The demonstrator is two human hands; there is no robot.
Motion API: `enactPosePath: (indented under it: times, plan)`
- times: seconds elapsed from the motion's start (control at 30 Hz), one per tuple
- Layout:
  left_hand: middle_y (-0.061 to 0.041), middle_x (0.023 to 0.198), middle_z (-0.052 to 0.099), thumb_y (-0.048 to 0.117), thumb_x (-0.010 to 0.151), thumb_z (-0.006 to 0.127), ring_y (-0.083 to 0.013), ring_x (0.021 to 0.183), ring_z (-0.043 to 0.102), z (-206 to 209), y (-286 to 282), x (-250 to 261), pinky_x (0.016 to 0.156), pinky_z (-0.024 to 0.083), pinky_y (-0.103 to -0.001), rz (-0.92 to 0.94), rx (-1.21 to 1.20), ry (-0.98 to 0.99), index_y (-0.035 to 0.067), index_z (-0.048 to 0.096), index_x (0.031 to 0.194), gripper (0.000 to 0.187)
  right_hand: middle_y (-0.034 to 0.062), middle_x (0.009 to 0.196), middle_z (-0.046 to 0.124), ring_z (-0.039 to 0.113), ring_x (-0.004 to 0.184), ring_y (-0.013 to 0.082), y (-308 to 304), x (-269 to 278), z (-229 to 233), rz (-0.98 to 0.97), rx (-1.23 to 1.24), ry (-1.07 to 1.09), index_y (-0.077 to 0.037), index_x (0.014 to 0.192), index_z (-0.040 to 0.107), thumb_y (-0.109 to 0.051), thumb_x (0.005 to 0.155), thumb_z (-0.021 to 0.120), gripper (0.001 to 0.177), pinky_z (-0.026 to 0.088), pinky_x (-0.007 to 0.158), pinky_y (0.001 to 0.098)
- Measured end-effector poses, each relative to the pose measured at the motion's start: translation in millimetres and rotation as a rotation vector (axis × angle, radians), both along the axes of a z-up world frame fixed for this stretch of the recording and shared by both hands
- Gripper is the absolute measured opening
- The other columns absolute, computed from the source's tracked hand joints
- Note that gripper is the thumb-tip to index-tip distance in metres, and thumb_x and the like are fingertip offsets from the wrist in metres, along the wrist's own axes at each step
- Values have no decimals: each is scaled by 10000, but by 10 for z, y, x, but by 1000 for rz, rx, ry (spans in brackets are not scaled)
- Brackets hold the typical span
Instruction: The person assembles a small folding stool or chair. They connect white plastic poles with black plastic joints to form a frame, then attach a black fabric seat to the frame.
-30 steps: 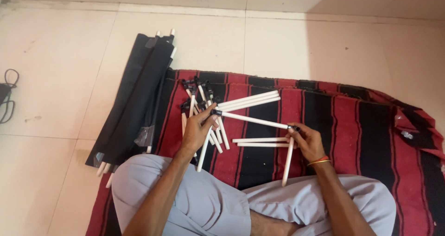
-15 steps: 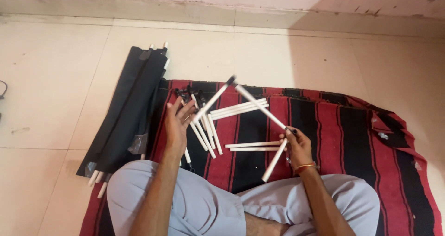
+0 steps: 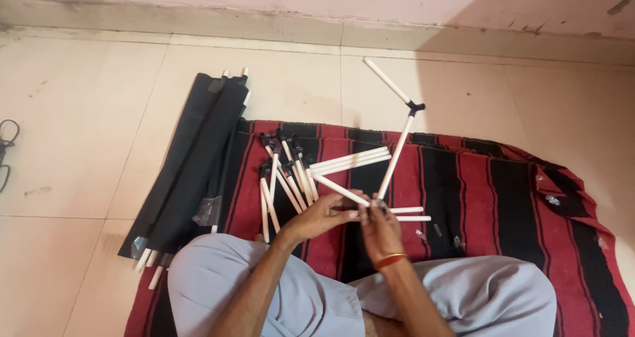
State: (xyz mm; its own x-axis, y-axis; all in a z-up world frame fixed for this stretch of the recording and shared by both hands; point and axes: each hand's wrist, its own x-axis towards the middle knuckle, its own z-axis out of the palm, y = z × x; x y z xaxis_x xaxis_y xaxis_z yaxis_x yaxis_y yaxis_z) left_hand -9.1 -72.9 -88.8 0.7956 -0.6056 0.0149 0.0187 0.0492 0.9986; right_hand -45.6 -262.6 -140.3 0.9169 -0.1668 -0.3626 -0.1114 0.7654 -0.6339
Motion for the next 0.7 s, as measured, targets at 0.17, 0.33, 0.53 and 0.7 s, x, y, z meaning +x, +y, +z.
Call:
enactPosePath:
  times: [0.17, 0.33, 0.53, 0.7]
  plan:
    - [-109, 1032, 723, 250, 1105, 478, -236, 888, 621, 141, 96, -8, 715, 512, -412, 263, 83, 153, -2, 670, 1238, 344, 63, 1068, 649, 603, 847, 121, 533, -82, 397, 124, -335, -81, -48, 1241, 632, -122, 977, 685, 279, 480, 685, 250]
    - [-85, 1078, 746, 328, 1097, 440, -178, 1066, 703, 271, 336, 143, 958, 575, -347, 228, -167, 72, 46, 565, 1161, 315, 28, 995, 667, 603, 794, 90, 394, 68, 585, 125, -108, -36, -66, 1234, 636, -345, 994, 527, 384, 517, 686, 260]
    - [-65, 1042, 729, 381, 1092, 404, -181, 1067, 708, 329, 459, 218, 972, 584, -381, 206, -141, 173, 59, 568, 1151, 366, 22, 864, 625, 512, 703, 89, -152, 586, 254, 220, -58, 129, -38, 1098, 555, -222, 1056, 636, 205, 384, 559, 225]
    - [-100, 1012, 722, 419, 1090, 356, -229, 1051, 711, 336, 447, 269, 978, 580, -417, 283, -242, 201, 26, 500, 1342, 488, -8, 757, 562, 496, 627, 66, -291, 744, 257, 406, 113, 108, -20, 1107, 622, -252, 1047, 613, 240, 370, 497, 192]
